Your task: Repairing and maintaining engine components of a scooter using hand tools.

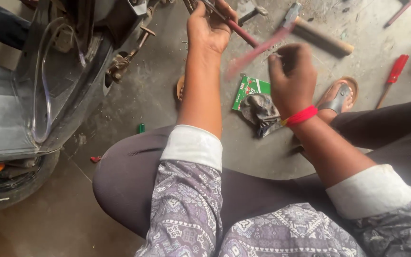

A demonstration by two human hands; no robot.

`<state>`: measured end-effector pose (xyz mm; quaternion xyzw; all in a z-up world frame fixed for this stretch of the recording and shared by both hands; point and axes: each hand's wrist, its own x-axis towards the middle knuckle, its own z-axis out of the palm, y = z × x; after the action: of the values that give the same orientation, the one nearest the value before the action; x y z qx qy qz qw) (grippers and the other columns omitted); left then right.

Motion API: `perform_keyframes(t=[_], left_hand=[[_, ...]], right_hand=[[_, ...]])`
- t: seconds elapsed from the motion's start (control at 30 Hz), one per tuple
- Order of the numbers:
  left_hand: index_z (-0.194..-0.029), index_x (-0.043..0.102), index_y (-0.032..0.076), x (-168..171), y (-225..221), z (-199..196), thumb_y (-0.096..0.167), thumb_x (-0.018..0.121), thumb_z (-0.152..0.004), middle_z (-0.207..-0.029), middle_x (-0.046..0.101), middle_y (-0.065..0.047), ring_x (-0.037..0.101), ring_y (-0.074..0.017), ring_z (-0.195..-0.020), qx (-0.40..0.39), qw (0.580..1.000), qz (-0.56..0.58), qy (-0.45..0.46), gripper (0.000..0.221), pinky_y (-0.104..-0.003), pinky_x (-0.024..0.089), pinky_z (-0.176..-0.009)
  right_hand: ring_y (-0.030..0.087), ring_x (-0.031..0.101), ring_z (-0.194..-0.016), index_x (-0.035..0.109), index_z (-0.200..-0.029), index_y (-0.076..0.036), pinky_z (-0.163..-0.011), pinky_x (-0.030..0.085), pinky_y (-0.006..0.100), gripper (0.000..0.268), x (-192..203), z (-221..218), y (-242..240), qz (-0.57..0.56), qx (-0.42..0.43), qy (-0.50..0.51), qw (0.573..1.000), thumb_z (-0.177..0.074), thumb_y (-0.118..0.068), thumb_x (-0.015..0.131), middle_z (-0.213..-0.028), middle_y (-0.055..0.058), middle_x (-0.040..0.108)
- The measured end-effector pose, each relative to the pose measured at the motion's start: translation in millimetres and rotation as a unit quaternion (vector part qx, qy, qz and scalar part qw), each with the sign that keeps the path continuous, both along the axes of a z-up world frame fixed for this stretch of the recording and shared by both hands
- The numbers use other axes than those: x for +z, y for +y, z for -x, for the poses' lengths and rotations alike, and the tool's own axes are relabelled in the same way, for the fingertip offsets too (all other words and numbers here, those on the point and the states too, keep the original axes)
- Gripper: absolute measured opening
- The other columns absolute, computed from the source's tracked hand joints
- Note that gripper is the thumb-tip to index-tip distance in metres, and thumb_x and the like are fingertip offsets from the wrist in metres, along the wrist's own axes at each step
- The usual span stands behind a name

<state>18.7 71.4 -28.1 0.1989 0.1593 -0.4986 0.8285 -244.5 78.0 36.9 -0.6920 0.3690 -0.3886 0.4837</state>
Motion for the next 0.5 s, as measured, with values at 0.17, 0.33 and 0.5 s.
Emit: perform_keyframes(t=[0.17, 0.33, 0.5], left_hand=[[-0.098, 0.058, 0.003, -16.9, -1.9, -5.3, 0.035, 0.042, -0.106, -0.078, 0.066, -0.013, 0.064, -0.0267, -0.072, 0.008, 0.998, 0.061, -0.027, 0.036, -0.043, 0.05, -0.067], [-0.099, 0.058, 0.003, -6.8, -3.3, -3.2, 0.035, 0.045, -0.107, -0.078, 0.065, -0.013, 0.064, -0.0258, -0.072, 0.027, 0.999, 0.03, -0.013, 0.035, -0.042, 0.051, -0.067], [-0.095, 0.06, 0.004, -38.1, -13.1, -8.9, 0.036, 0.044, -0.102, -0.078, 0.067, -0.013, 0.065, -0.0286, -0.071, 0.024, 0.996, 0.064, -0.061, 0.037, -0.047, 0.053, -0.066]], right_hand=[[0.035, 0.063, -0.1, 0.055, -0.126, -0.002, -0.087, 0.053, 0.043, 0.046, 70.0, -13.0, 11.8, 0.295, 0.036, 0.131, 0.946, -0.086, -0.001, 0.079, -0.115, 0.018, 0.061], [0.04, 0.054, -0.122, 0.055, -0.135, -0.001, -0.107, 0.046, 0.049, 0.052, 37.1, -15.7, 4.4, 0.363, 0.07, 0.166, 0.914, -0.09, -0.004, 0.081, -0.131, 0.019, 0.058], [0.014, 0.045, -0.056, 0.067, -0.11, -0.004, -0.047, 0.031, 0.032, 0.025, -0.3, -26.6, -17.2, -0.536, -0.03, -0.053, 0.842, -0.091, -0.015, 0.079, -0.087, 0.005, 0.066]])
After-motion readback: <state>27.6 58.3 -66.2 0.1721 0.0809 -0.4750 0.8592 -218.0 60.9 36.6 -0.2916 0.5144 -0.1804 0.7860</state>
